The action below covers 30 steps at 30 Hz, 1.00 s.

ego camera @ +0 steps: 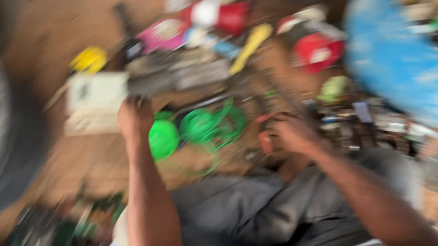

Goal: The person sits on a cardboard-covered floor and dismantles various electronic waste items. They use pliers to strip a green wire and a hammer to break apart a black plastic casing and a circuit board, separating components.

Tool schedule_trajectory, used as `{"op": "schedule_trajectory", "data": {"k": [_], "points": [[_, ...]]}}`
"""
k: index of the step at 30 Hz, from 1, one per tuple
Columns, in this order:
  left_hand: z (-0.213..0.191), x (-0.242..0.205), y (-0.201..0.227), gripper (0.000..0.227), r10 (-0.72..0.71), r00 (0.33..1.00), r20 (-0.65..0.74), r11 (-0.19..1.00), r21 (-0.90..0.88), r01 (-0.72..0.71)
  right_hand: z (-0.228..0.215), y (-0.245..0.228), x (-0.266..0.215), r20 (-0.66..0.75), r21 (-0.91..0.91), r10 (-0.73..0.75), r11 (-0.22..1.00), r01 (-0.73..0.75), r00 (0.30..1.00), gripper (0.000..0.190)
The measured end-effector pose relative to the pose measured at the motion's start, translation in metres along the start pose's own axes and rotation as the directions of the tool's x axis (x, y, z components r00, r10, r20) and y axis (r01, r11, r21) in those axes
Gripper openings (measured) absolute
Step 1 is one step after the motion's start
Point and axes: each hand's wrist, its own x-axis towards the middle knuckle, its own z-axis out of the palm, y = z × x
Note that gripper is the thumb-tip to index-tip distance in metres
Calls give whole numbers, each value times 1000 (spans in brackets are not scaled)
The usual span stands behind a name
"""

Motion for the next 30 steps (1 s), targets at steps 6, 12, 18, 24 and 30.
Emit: {"op": "schedule_trajectory", "data": {"k": [6,12,18,24,30], "points": [[48,-31,-114,60,-464,829,310,844,439,308,22,-5,12,115,-14,-114,993,117,987,25],[80,-34,-94,26,-255,920,299,880,466,92,10,1,-1,161,6,-98,995,98,982,24],[-22,-4,-14,19,-92,983,160,995,-28,97,-14,-21,-8,-53,141,27,990,-20,998,44],[-106,-29,158,15,70,997,-14,863,-502,-67,-4,-93,6,-462,426,198,904,20,865,47],[-76,-60,207,21,19,966,-256,915,-386,-120,40,-175,34,-127,957,452,290,-11,883,55]]}}
